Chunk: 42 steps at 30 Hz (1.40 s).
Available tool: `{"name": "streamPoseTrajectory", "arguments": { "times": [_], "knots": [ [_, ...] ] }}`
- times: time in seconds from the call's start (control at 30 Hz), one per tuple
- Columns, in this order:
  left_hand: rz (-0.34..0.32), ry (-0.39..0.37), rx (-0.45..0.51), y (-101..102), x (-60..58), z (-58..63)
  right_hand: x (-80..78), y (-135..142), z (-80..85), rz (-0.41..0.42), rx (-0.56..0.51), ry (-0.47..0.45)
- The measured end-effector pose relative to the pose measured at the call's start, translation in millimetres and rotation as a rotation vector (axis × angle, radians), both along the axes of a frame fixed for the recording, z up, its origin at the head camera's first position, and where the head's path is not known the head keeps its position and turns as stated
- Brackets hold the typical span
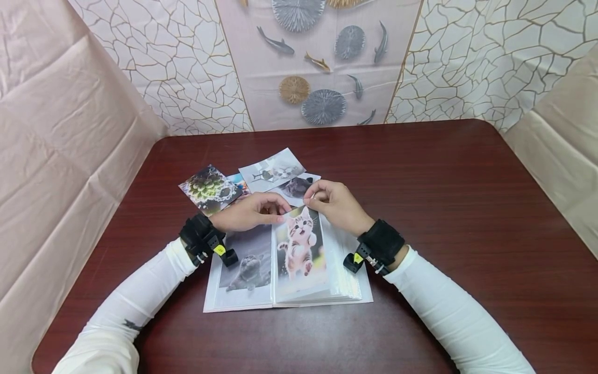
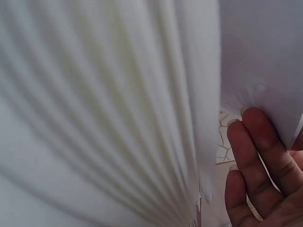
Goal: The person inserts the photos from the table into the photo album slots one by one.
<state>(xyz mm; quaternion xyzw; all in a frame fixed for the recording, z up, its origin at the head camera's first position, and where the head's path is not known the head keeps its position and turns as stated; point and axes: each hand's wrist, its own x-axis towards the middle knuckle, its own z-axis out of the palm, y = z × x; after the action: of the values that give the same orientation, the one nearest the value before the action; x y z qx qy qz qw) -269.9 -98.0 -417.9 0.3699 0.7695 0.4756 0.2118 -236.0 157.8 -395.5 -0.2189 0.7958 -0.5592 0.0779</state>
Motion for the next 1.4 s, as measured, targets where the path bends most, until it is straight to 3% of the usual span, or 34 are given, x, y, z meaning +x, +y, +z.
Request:
{"name": "streamPoseTrajectory", "arguments": {
  "times": [0.27, 0.6, 1.13, 1.4],
  "knots": [
    [0.010, 0.007, 0.012, 0.7, 0.2, -0.8, -0.9, 0.8, -0.7, -0.003, -0.014, -0.015],
    [0.019, -0.048, 0.054, 0.8, 2.6, 1.3, -0.4, -1.1, 0.3, 0.002, 0.027, -0.047],
    [0.044, -0.077, 0.116, 1.8, 5.7, 3.8, 5.3, -5.0, 4.6, 0.123, -0.043, -0.105],
    [0.104, -0.110, 0.092, -1.9, 8.1, 4.6, 5.2, -6.5, 3.7, 0.193, -0.071, -0.125]
  ]
}}
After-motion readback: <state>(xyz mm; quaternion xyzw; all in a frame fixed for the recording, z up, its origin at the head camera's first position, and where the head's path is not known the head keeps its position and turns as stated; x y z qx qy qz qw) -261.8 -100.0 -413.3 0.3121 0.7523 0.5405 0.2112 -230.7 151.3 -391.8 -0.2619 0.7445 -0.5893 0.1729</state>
